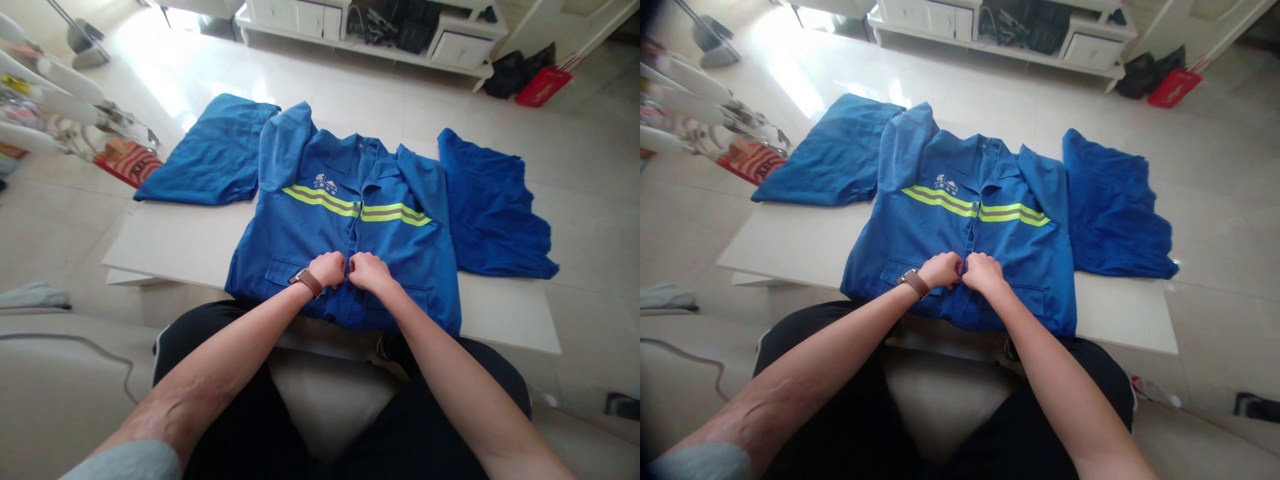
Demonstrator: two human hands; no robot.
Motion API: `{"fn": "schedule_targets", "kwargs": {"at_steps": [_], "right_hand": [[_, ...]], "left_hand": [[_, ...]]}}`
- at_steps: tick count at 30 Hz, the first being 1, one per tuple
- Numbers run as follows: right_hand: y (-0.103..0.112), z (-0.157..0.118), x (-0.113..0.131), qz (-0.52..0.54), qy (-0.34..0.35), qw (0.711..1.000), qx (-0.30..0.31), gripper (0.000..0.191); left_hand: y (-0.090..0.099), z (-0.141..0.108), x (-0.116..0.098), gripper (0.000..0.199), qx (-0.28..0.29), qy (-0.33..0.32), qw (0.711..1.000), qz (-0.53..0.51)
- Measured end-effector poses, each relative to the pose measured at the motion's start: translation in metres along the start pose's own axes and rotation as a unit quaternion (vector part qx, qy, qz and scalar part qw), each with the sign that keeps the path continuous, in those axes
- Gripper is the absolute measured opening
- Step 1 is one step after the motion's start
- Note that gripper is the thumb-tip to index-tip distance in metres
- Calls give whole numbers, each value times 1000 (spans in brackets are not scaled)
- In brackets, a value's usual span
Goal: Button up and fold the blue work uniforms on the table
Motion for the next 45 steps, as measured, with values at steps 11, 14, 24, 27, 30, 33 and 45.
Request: {"fn": "schedule_targets", "kwargs": {"at_steps": [11,14,24,27,30,33,45], "right_hand": [[-6,4,8,-12,62,998,-1,21],[-5,1,11,-33,72,997,-7,23],[3,-21,18,-100,89,990,-34,27],[2,-22,20,-115,83,989,-39,27],[-2,-22,21,-127,82,988,-32,26],[-3,-22,24,-132,85,987,-26,27],[-6,-28,28,-133,71,988,-13,32]], "left_hand": [[1,-5,-4,20,-32,11,999,36],[0,-7,-5,22,-34,12,999,39],[1,-10,-10,26,-49,-2,995,85],[2,-10,-11,31,-21,7,996,91],[4,-13,-13,33,-21,11,993,112],[4,-15,-14,34,-16,10,993,121],[3,-17,-16,32,-31,12,991,128]]}}
Point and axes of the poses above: each hand's wrist, its own z-axis towards the middle knuckle, its own y-axis out of the back of the hand, x = y × z, the point moved 7 cm from there along z, towards the middle knuckle, and after that the axes turned 4 degrees about x, right-handed, at the moved point
